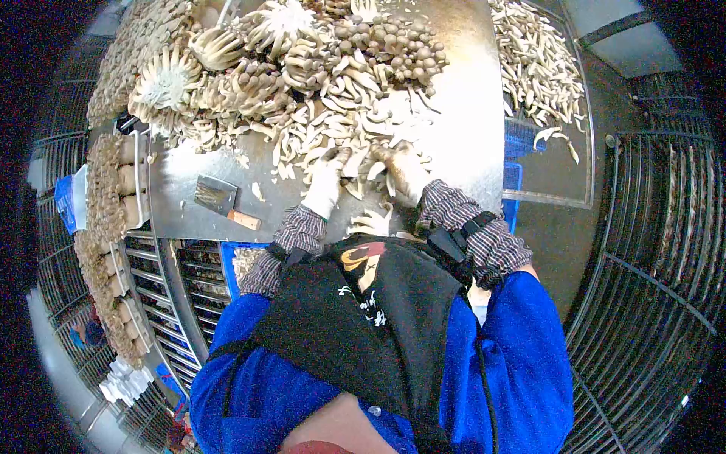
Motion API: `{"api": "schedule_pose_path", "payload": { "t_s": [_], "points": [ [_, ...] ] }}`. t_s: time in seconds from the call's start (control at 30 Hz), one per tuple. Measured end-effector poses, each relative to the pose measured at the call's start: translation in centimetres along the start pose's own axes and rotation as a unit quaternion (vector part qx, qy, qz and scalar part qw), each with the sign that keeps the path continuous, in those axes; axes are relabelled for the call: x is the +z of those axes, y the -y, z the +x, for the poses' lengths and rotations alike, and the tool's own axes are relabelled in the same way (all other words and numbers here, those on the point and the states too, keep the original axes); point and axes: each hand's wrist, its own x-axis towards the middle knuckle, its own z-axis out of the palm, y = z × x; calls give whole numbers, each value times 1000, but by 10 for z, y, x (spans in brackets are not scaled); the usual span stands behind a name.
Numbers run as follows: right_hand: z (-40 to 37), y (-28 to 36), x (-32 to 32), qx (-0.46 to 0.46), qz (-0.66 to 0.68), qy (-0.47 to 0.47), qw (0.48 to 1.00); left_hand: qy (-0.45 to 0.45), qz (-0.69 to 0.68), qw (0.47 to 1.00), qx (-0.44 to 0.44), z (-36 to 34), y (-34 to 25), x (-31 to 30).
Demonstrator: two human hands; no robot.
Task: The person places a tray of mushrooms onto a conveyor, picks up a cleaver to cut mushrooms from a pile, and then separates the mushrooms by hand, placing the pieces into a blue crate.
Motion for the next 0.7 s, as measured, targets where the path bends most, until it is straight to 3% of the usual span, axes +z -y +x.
{"api": "schedule_pose_path", "payload": {
  "t_s": [0.03,0.07,0.13,0.17,0.2,0.27,0.3,0.33,0.37,0.4,0.47,0.53,0.6,0.63,0.67,0.7],
  "points": [
    [13,-21,-8,11,134,-20,991,20,-42,999,-24,4,0,-9],
    [11,-16,-8,9,134,-20,991,37,-121,991,-36,7,1,-11],
    [-1,8,-4,-118,-103,2,988,59,-87,993,45,17,21,-11],
    [-11,18,11,-63,-26,35,997,86,-50,993,66,10,17,-9],
    [-28,34,21,-96,-126,38,987,113,-12,990,86,-2,7,-6],
    [-34,59,28,36,-120,14,992,98,64,986,120,-11,-8,-5],
    [-21,45,16,35,-120,14,992,129,-23,990,57,-10,-9,-9],
    [-1,18,-5,62,-38,48,996,159,-109,981,-7,-9,-8,-13],
    [1,18,-7,89,46,81,992,166,-136,977,-8,-8,-7,-14],
    [1,15,-7,90,47,79,992,167,-135,977,-10,-8,-6,-13],
    [-2,18,2,17,-105,132,985,158,-19,986,49,-8,-4,-13],
    [5,5,3,57,-63,95,992,150,-24,988,39,-7,-4,-14],
    [19,-4,-11,-31,-111,7,993,137,-32,990,23,-3,-6,-16],
    [21,-7,-15,21,-21,-29,999,115,-50,991,34,0,-6,-16],
    [22,-14,-19,-27,41,-11,999,116,-50,991,34,2,-5,-18],
    [5,12,-6,-18,-51,12,998,167,-89,982,30,5,-1,-21]
  ]
}}
